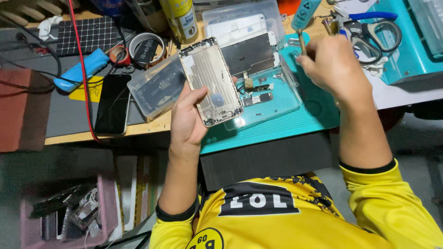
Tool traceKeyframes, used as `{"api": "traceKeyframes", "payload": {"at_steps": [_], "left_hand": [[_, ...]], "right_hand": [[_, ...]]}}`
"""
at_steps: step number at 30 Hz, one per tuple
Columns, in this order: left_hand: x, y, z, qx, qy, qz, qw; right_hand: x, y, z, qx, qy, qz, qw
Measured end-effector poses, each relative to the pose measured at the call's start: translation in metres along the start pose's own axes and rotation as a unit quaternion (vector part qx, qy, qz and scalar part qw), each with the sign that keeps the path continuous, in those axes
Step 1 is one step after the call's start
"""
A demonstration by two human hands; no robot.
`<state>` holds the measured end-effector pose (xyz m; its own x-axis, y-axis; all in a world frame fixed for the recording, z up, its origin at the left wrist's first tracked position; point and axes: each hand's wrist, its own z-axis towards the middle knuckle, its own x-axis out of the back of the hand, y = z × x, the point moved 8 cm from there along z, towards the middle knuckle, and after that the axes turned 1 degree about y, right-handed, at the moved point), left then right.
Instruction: The person disassembles a smartphone at a repair bench. They hold the phone chassis, use a screwdriver and tweezers to remove screws and small internal components, lift parts out of the frame, and set the removed components on the work mat beside the phone.
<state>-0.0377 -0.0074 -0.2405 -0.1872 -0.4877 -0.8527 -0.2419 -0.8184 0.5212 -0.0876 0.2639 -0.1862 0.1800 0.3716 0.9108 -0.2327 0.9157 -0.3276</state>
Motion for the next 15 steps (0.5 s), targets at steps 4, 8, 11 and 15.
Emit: {"api": "traceKeyframes", "payload": {"at_steps": [4, 8, 11, 15], "left_hand": [[-0.010, -0.008, 0.001, -0.003, 0.002, -0.002, 1.000], [-0.013, -0.013, -0.001, -0.015, 0.013, 0.038, 0.999], [-0.014, -0.014, -0.002, -0.027, 0.011, 0.055, 0.998], [-0.014, -0.014, -0.003, -0.031, 0.013, 0.048, 0.998]], "right_hand": [[-0.041, 0.017, -0.003, -0.022, -0.091, -0.032, 0.995], [-0.046, 0.023, -0.005, -0.009, -0.057, -0.018, 0.998], [-0.038, 0.028, -0.006, 0.005, -0.009, -0.040, 0.999], [-0.039, 0.039, -0.007, -0.014, -0.015, -0.095, 0.995]]}}
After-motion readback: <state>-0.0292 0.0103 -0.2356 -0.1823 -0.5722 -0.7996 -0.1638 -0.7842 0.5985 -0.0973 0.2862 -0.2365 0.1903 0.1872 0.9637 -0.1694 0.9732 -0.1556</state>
